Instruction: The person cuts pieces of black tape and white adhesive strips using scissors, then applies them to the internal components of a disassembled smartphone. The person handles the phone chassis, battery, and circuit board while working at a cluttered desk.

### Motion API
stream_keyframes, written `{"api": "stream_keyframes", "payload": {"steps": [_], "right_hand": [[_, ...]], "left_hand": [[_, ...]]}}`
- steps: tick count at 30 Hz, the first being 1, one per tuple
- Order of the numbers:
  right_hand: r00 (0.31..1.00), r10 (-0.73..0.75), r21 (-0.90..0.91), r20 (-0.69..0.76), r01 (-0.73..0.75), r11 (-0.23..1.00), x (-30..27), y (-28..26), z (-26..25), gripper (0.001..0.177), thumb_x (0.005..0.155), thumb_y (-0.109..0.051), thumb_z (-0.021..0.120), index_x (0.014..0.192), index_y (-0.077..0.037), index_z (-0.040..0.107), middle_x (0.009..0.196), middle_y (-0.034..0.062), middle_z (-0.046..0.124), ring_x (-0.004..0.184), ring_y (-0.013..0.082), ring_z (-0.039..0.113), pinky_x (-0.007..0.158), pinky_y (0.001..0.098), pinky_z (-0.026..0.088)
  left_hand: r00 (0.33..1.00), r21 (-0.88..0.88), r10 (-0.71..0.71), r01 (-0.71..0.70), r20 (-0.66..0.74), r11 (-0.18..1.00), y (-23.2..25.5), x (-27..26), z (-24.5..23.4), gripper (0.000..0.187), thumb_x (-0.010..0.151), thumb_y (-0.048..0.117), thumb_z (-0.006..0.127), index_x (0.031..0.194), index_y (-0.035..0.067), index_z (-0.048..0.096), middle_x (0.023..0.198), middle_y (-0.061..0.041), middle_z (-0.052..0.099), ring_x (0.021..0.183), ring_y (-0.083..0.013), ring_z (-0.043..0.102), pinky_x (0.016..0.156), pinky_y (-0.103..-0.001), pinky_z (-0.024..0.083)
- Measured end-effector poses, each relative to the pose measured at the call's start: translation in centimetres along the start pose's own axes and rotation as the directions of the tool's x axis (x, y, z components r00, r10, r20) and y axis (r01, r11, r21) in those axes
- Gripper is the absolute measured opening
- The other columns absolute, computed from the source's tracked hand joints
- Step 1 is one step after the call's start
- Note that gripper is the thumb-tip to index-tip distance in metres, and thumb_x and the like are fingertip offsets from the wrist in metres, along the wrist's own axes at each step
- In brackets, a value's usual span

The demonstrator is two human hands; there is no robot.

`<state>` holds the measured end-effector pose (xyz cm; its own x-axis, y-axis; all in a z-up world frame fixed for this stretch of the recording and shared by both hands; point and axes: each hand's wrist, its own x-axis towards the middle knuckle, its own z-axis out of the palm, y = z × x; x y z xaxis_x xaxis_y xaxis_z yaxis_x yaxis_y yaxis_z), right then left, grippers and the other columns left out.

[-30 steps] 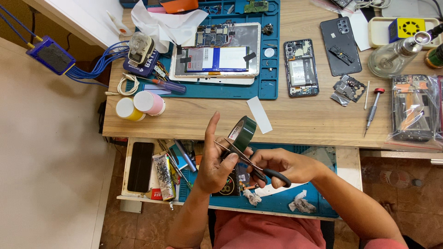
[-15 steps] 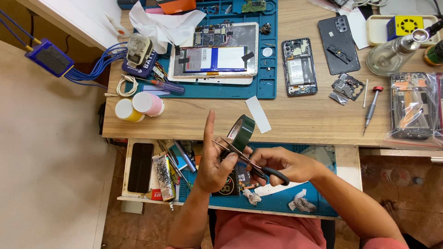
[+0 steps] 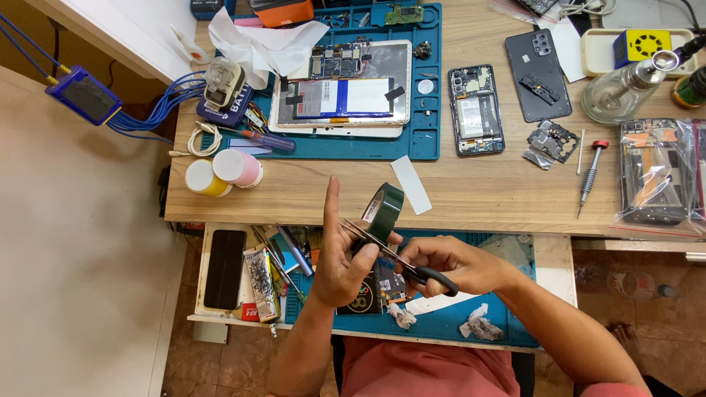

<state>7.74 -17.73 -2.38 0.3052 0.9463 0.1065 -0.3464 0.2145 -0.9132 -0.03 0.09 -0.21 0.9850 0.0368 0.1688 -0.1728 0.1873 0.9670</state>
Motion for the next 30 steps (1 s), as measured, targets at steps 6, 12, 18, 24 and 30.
{"api": "stream_keyframes", "payload": {"steps": [6, 12, 18, 24, 30], "right_hand": [[1.0, 0.012, -0.03, -0.009, -0.012, 0.999, -0.3, 0.2, -0.4, 0.048, 0.076, -0.038, 0.07, 0.096, 0.004, 0.058, 0.062, 0.016, 0.063, 0.058, 0.0201, 0.059, 0.054, 0.0307, 0.047], [0.992, 0.03, -0.02, 0.121, -0.028, 0.999, 0.1, -1.3, -0.2, 0.064, 0.076, -0.062, 0.061, 0.097, -0.003, 0.052, 0.074, 0.0143, 0.064, 0.075, 0.0231, 0.059, 0.071, 0.0394, 0.046], [0.986, 0.091, -0.392, -0.14, -0.14, 0.909, -1.4, -2.8, -3.0, 0.058, 0.065, -0.051, 0.074, 0.097, -0.004, 0.063, 0.071, 0.0119, 0.07, 0.074, 0.0265, 0.066, 0.075, 0.0442, 0.05], [0.887, -0.047, -0.878, -0.459, -0.461, -0.128, -1.1, -1.9, -5.4, 0.038, 0.069, -0.028, 0.074, 0.103, -0.019, 0.06, 0.085, 0.0022, 0.068, 0.1, 0.023, 0.062, 0.09, 0.0391, 0.044], [0.876, -0.068, -0.823, -0.477, -0.472, -0.315, 0.4, -1.4, -5.4, 0.031, 0.068, -0.038, 0.073, 0.094, -0.024, 0.063, 0.088, -0.0008, 0.055, 0.089, 0.0205, 0.053, 0.077, 0.0361, 0.042]], "left_hand": [[1.0, -0.012, -0.015, 0.015, 0.016, 1.0, 0.1, -0.1, 0.0, 0.09, 0.082, 0.013, 0.051, 0.142, 0.007, -0.015, 0.093, -0.021, 0.065, 0.08, -0.0204, 0.061, 0.072, -0.027, 0.051], [0.998, -0.181, -0.029, 0.037, 0.047, 0.983, -1.2, 0.0, -0.3, 0.095, 0.084, 0.029, 0.055, 0.144, 0.011, -0.015, 0.099, -0.023, 0.062, 0.081, -0.0195, 0.057, 0.073, -0.029, 0.048], [0.995, 0.046, -0.015, 0.02, -0.103, 0.999, -1.9, 0.0, -2.4, 0.096, 0.08, 0.035, 0.057, 0.144, 0.012, -0.011, 0.106, -0.021, 0.061, 0.085, -0.0169, 0.056, 0.077, -0.028, 0.046], [0.946, 0.736, -0.007, 0.258, -0.325, 0.626, -0.6, 1.0, -3.3, 0.1, 0.074, 0.04, 0.066, 0.146, 0.007, 0.005, 0.116, -0.031, 0.053, 0.103, -0.0438, 0.05, 0.097, -0.047, 0.027], [0.959, 0.896, 0.084, 0.221, -0.272, 0.386, -2.0, 2.1, -3.7, 0.093, 0.077, 0.039, 0.065, 0.144, 0.005, 0.01, 0.127, -0.029, 0.046, 0.107, -0.0385, 0.051, 0.092, -0.052, 0.023]]}}
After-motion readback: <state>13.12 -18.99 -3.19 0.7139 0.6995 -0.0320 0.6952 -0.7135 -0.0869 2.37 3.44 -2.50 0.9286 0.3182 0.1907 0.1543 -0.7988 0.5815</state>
